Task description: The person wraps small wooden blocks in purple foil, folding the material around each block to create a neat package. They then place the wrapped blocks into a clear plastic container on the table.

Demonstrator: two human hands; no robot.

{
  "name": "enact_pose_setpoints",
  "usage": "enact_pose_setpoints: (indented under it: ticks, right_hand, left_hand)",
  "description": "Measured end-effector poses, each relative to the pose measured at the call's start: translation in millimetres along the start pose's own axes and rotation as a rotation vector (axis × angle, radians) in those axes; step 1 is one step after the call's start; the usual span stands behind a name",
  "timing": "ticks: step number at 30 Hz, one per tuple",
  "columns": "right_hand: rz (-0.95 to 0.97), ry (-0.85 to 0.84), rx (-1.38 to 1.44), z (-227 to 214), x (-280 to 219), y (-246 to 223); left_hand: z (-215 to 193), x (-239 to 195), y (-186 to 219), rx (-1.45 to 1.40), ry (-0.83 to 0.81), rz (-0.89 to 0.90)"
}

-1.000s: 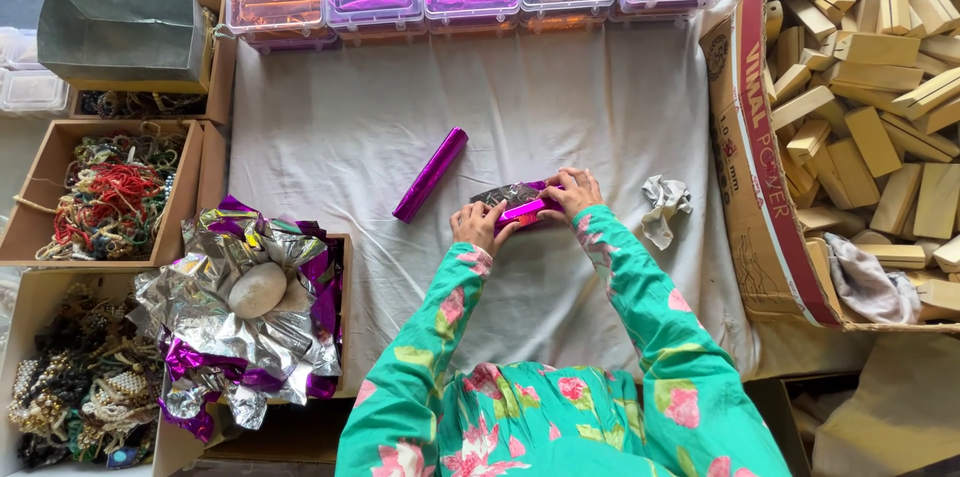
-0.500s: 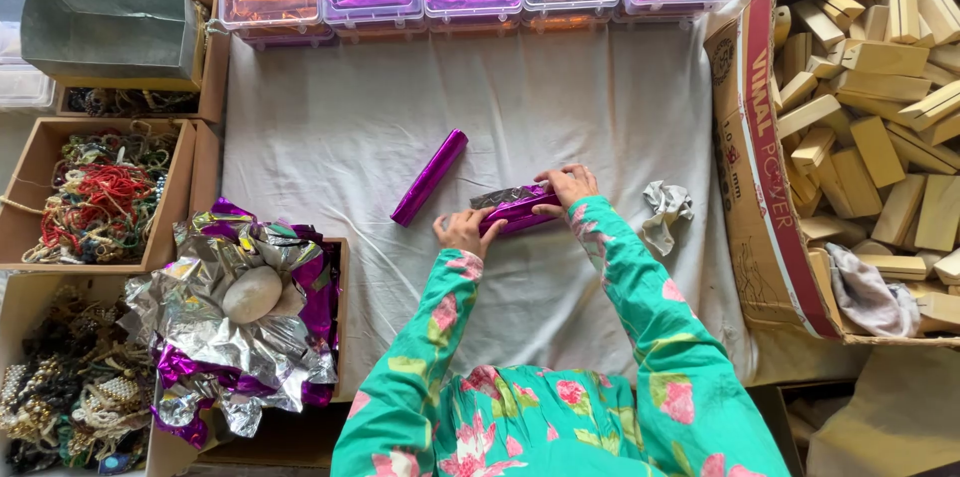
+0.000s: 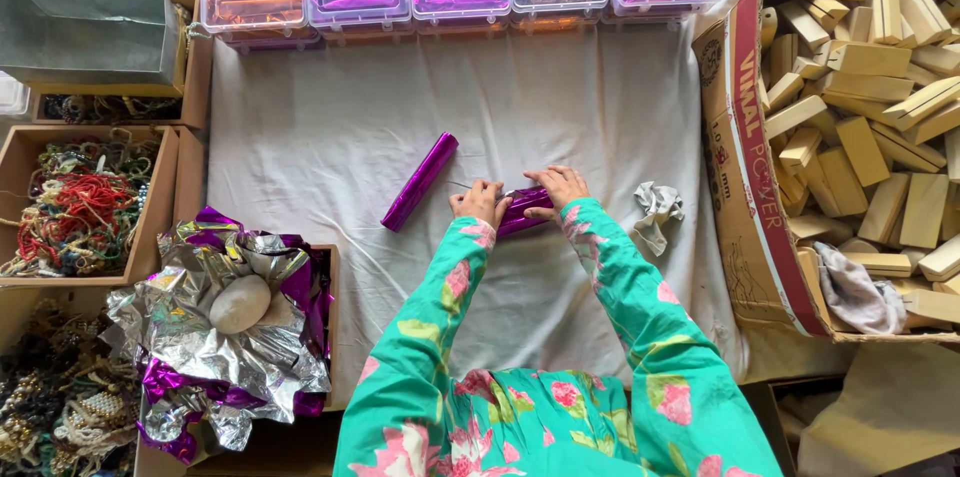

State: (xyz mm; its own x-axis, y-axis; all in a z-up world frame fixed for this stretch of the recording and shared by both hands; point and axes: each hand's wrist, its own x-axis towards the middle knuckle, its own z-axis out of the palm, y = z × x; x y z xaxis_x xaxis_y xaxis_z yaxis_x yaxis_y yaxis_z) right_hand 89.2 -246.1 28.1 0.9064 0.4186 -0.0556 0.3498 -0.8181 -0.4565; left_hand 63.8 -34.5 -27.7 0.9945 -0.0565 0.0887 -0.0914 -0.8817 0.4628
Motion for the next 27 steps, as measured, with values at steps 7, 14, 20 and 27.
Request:
enact_pose_setpoints:
  ticks: [7,14,20,27]
  right_hand:
    - [0.056,-0.113,0.036,-2,10,2]
    - [-0.076,-0.042,0.13,8,3,21]
    - [-0.031,0.01,0.257,4,-9,11]
    - [-0.098,0.149,0.112,4,-15,2]
  left_hand:
    - [-22,11,13,0.095,-0.139,-0.055]
    - [-3,-2,7,-0.025,-0.039,0.053]
    - [-37,-15,22,-0.184,-0.108,0.025]
    - [-42,-22,24,-0.158,-0.147,0.021]
